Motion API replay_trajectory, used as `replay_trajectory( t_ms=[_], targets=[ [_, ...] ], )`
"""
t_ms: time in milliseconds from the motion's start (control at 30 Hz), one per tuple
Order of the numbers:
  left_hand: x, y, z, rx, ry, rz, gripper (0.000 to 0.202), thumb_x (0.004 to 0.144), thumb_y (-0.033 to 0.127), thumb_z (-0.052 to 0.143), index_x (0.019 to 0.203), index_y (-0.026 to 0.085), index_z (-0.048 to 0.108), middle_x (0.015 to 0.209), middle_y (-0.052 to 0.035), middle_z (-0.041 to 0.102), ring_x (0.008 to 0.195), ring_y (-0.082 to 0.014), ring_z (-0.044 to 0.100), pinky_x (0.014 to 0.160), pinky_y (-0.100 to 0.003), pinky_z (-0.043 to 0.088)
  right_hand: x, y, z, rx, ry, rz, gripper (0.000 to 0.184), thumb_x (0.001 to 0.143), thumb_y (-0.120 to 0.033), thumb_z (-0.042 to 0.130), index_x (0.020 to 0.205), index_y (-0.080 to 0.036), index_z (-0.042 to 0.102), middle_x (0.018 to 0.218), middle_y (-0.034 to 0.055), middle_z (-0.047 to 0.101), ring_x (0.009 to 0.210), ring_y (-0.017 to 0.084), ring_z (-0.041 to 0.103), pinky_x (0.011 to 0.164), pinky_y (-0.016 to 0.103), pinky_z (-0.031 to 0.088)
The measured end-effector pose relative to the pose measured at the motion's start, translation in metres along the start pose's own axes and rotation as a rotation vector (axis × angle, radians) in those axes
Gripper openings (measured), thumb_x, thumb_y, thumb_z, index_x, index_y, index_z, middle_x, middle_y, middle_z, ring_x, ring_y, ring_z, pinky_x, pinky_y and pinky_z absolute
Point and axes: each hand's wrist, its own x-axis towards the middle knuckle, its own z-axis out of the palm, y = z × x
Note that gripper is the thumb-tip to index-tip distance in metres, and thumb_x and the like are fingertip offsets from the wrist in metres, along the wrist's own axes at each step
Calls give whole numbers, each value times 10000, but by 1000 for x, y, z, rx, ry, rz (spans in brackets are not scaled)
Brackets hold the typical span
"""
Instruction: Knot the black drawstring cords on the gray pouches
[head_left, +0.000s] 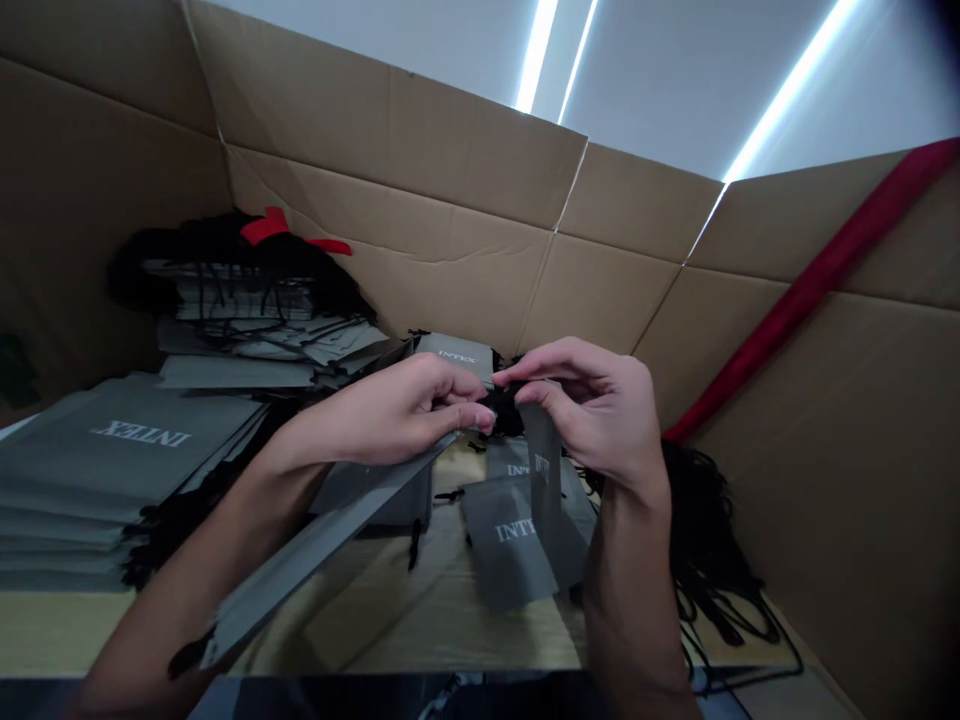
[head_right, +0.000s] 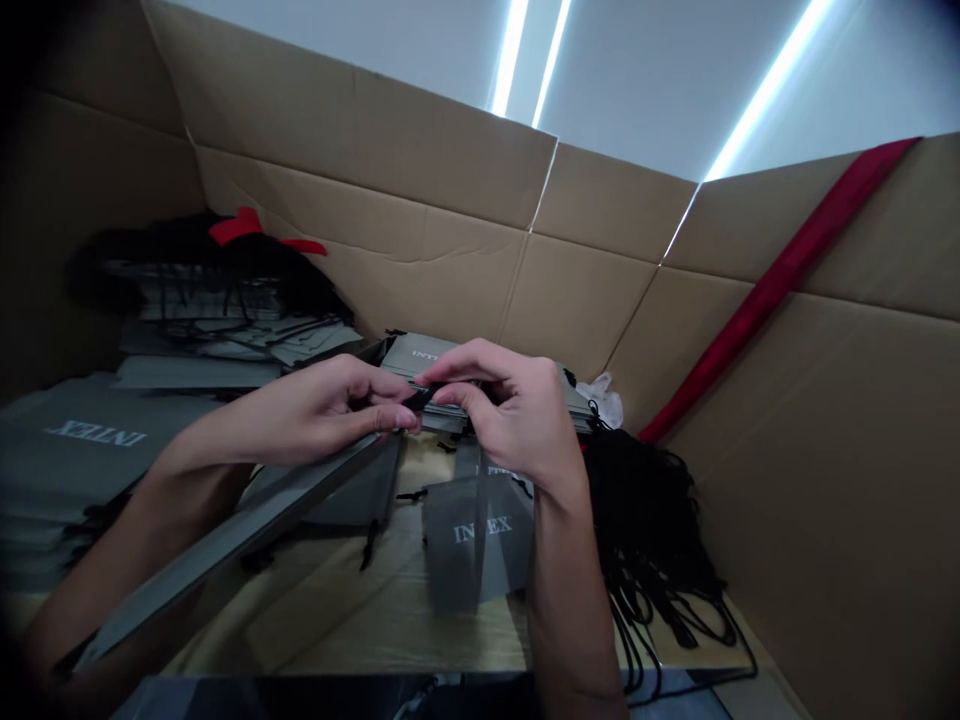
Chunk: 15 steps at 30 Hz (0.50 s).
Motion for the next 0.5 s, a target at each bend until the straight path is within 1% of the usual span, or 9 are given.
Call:
replay_trajectory(
  t_ms=[100,233,300,433,500],
  targets=[
    [0,2,1,-19,-15,-2,350,1051,439,629,831,194,750,729,12,595,623,-130,461,555,-219,376,0,-2,1,-1,-21,10,117,962,-143,832,995,-251,864,1000,0,888,885,193,861,822,299,705],
    [1,1,2,-87,-13,-14,337,1047,471,653,894,202,787,779,0,638,662,-137,501,559,-211,383,1,-5,0,23,-45,38,173,948,-89,816,1003,-248,857,996,-11,887,894,177,860,818,272,693],
    [1,2,2,-91,11,-13,333,1038,469,664,894,199,796,770,-2,633,663,-138,496,556,-208,384,0,-6,-1,25,-35,40,157,947,-98,821,998,-242,857,994,-4,886,892,181,859,810,277,696],
    [1,3,2,-67,54,-29,350,1016,473,670,833,195,778,713,-3,588,631,-140,476,525,-213,362,0,-7,-2,17,11,50,110,952,-130,822,987,-229,854,992,16,886,886,197,862,809,299,708],
    [1,3,2,-60,66,-32,352,1016,494,675,866,200,797,717,-3,604,634,-144,494,534,-215,372,0,-7,-2,28,18,55,104,945,-134,829,983,-227,854,987,19,886,886,200,865,803,296,711]
  ],
)
